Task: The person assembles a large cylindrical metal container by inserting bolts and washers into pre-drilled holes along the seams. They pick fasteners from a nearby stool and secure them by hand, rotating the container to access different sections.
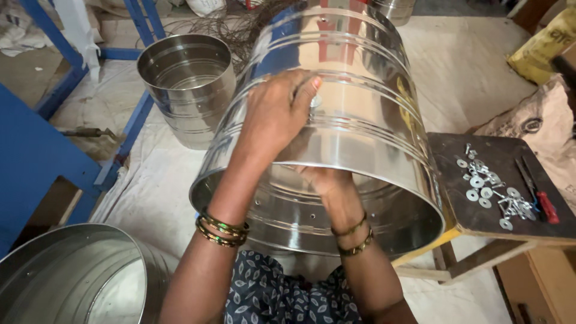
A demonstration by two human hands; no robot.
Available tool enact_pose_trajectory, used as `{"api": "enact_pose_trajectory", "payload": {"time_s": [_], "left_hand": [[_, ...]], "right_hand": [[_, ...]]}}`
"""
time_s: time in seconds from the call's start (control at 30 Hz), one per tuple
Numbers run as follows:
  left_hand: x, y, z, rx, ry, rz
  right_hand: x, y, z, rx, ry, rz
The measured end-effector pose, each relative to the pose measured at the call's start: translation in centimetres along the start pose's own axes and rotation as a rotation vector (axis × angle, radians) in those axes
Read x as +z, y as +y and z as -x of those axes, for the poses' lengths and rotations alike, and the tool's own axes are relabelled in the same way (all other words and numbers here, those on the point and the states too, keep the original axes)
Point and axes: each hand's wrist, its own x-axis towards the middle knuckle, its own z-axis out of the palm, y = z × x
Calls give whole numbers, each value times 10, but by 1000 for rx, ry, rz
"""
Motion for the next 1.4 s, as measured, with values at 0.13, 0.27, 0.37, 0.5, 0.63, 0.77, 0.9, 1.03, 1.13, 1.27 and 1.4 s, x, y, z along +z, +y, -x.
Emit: {"api": "enact_pose_trajectory", "payload": {"time_s": [0.13,0.27,0.37,0.5,0.63,0.77,0.9,1.03,1.13,1.27,1.4], "left_hand": [[-5,-10,-1,-68,-45,10],[-22,-30,4,-18,-108,-46],[-38,-46,8,32,-134,-23],[-66,-53,17,-25,-203,-75],[-88,-59,28,-73,-230,-169],[-95,-69,33,-148,-207,-184],[-100,-44,19,8,-321,-227],[-58,20,25,387,-341,-541],[-25,57,36,413,-358,-825],[-19,72,37,423,-287,-875],[-19,75,36,497,-285,-887]], "right_hand": [[11,7,69,9,-225,439],[10,-27,136,99,-331,737],[11,-71,192,-150,-349,858],[7,-138,238,-753,-433,741],[-22,-208,262,-964,-1,741],[-80,-267,243,-938,417,699],[-156,-300,220,-852,732,800],[-232,-315,210,-756,915,782],[-274,-312,215,-733,980,872],[-325,-314,228,-725,1057,985],[-358,-319,242,-800,1178,1098]]}}
